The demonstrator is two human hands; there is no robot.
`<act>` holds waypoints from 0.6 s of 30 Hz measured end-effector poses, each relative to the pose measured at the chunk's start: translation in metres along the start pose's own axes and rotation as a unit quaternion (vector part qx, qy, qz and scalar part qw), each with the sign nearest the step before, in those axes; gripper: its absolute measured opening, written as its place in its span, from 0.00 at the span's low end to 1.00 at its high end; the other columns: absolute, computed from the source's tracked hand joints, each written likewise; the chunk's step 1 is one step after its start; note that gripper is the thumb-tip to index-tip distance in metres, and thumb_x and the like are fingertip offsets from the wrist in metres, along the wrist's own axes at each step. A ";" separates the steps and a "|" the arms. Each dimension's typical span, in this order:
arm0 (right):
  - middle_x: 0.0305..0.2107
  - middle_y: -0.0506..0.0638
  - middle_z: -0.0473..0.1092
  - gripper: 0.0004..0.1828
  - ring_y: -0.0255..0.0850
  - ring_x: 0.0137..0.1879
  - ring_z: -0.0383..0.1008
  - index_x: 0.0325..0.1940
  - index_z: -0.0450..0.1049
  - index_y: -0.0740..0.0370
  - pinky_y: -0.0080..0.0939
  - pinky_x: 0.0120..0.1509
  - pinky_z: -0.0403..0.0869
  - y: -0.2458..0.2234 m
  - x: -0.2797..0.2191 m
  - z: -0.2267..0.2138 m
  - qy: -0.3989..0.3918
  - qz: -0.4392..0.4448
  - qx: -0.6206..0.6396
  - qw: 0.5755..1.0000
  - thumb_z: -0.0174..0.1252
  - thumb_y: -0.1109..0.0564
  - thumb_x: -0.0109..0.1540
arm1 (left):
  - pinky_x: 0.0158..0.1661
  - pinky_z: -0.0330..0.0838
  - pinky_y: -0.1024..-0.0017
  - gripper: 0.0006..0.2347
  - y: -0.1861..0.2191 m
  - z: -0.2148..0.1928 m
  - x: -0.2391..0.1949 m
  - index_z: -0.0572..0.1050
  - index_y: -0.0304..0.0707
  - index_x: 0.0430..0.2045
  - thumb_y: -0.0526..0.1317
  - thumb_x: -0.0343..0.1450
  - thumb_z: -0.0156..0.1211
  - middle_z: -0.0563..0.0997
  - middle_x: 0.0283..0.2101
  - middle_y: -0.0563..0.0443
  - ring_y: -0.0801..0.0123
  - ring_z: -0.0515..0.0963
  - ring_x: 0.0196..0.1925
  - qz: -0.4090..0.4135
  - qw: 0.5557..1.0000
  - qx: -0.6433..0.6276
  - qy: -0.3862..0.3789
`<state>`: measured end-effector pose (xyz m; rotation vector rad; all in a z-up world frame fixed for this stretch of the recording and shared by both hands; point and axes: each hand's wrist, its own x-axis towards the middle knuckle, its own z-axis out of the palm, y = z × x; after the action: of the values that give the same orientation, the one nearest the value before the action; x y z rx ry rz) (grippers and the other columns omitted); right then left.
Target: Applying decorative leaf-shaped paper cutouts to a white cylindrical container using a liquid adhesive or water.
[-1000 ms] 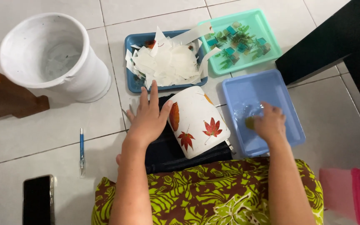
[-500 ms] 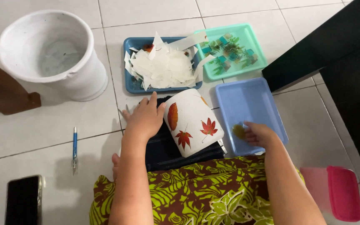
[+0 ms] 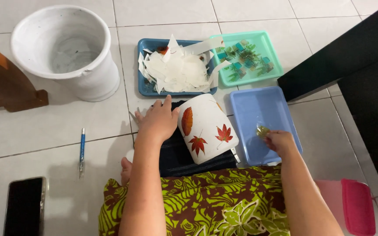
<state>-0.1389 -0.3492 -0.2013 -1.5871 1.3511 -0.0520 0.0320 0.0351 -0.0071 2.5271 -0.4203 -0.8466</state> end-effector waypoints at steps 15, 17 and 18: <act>0.31 0.62 0.73 0.16 0.48 0.37 0.74 0.44 0.74 0.67 0.44 0.39 0.72 -0.188 -0.207 0.019 -0.069 -0.256 -0.155 0.952 0.53 0.51 0.62 | 0.58 0.34 0.34 0.24 0.002 -0.012 -0.010 0.49 0.36 0.63 0.48 0.73 0.30 0.53 0.64 0.32 0.37 0.54 0.64 -0.010 1.000 -0.018 -0.018; 0.31 0.58 0.73 0.17 0.44 0.37 0.74 0.44 0.73 0.66 0.40 0.38 0.72 -0.206 -0.218 0.038 -0.124 -0.256 -0.123 0.951 0.54 0.50 0.60 | 0.58 0.35 0.34 0.24 -0.001 -0.008 -0.006 0.49 0.36 0.63 0.48 0.72 0.30 0.54 0.63 0.32 0.37 0.54 0.64 -0.012 1.000 -0.015 -0.018; 0.31 0.55 0.72 0.18 0.40 0.36 0.73 0.45 0.73 0.65 0.36 0.38 0.71 -0.215 -0.224 0.047 -0.178 -0.255 -0.090 0.946 0.55 0.49 0.59 | 0.58 0.35 0.34 0.24 -0.002 -0.007 -0.004 0.49 0.37 0.63 0.49 0.72 0.30 0.54 0.63 0.32 0.37 0.54 0.64 -0.012 1.000 -0.011 -0.018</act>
<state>-0.0411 -0.1785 0.0429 -1.9578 0.6597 0.0445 0.0336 0.0405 -0.0018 2.5041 -0.3898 -0.9033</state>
